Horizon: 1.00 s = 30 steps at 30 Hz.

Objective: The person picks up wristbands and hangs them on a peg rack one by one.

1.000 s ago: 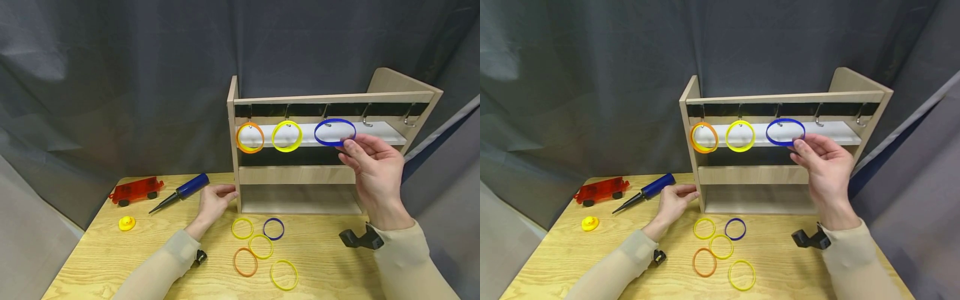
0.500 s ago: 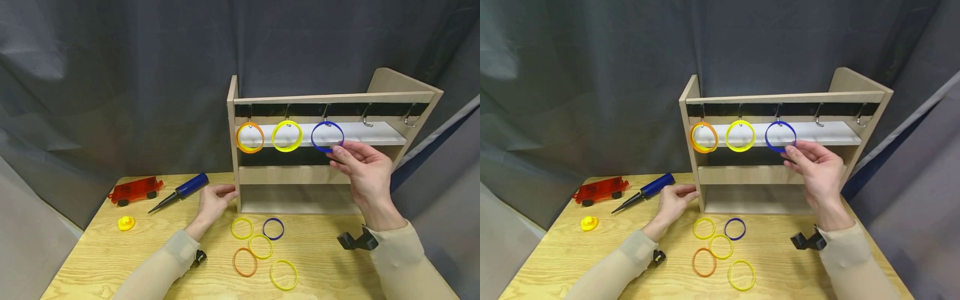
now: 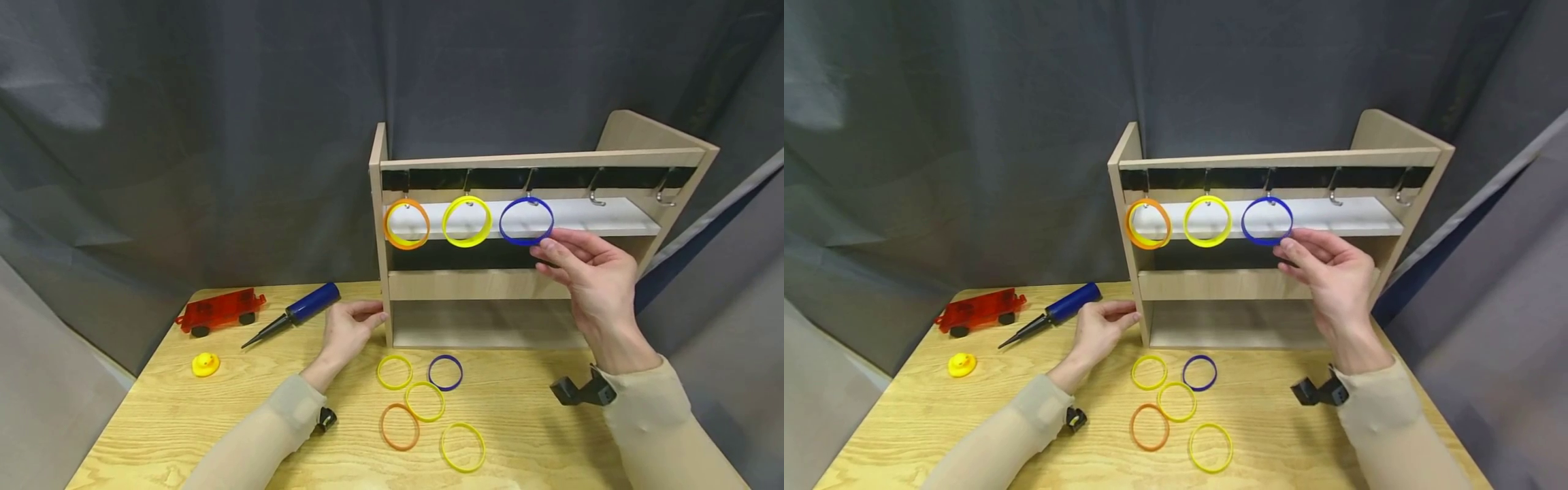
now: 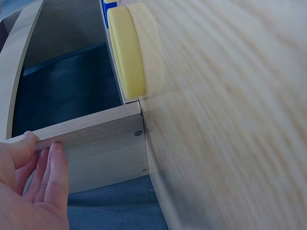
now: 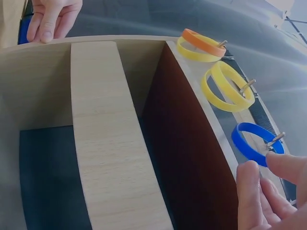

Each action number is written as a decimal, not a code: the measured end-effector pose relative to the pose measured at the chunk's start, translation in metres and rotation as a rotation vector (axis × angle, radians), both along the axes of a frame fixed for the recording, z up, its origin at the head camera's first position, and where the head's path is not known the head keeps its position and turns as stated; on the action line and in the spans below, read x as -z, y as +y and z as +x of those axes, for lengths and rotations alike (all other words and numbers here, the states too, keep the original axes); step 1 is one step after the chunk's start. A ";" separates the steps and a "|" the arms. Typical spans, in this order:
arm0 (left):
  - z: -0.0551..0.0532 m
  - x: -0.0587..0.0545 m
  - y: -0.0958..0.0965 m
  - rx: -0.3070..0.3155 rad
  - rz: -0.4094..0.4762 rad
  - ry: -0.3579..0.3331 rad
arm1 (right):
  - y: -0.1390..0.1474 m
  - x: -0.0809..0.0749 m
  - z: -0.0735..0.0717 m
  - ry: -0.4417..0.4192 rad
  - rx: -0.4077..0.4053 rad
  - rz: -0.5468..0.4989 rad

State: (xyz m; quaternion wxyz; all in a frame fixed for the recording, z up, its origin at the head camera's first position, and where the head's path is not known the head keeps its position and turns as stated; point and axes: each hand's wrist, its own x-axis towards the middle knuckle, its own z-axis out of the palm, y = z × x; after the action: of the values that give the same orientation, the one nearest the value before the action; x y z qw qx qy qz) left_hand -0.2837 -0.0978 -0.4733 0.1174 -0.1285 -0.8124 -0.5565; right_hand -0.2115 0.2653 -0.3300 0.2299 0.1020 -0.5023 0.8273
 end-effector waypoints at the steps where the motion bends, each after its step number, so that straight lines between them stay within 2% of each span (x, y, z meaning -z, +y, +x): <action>1: 0.000 0.000 0.000 0.001 -0.001 -0.001 | 0.000 0.001 0.000 -0.005 -0.002 0.013; 5: 0.000 0.000 0.000 0.000 -0.004 -0.002 | 0.001 0.010 0.004 -0.040 -0.027 0.093; 9: 0.000 -0.001 0.000 -0.002 -0.008 -0.005 | 0.001 0.024 0.007 -0.097 -0.083 0.294; 17: -0.001 -0.001 0.002 0.002 -0.011 -0.019 | -0.003 0.061 0.015 -0.259 -0.341 0.758; 20: 0.000 -0.002 0.001 0.001 -0.005 -0.022 | -0.009 0.078 0.016 -0.274 -0.456 0.891; 25: 0.000 -0.001 0.000 -0.005 -0.009 -0.013 | -0.024 0.108 0.017 -0.232 -0.610 1.033; 30: 0.000 -0.002 0.000 -0.010 -0.015 -0.018 | -0.035 0.128 0.022 -0.251 -0.690 1.110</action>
State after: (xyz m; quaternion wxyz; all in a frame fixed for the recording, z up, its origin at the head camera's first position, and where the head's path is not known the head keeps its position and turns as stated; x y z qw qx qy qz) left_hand -0.2833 -0.0978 -0.4718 0.1117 -0.1202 -0.8182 -0.5510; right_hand -0.1892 0.2298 -0.4581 -0.1949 0.2632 -0.8154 0.4774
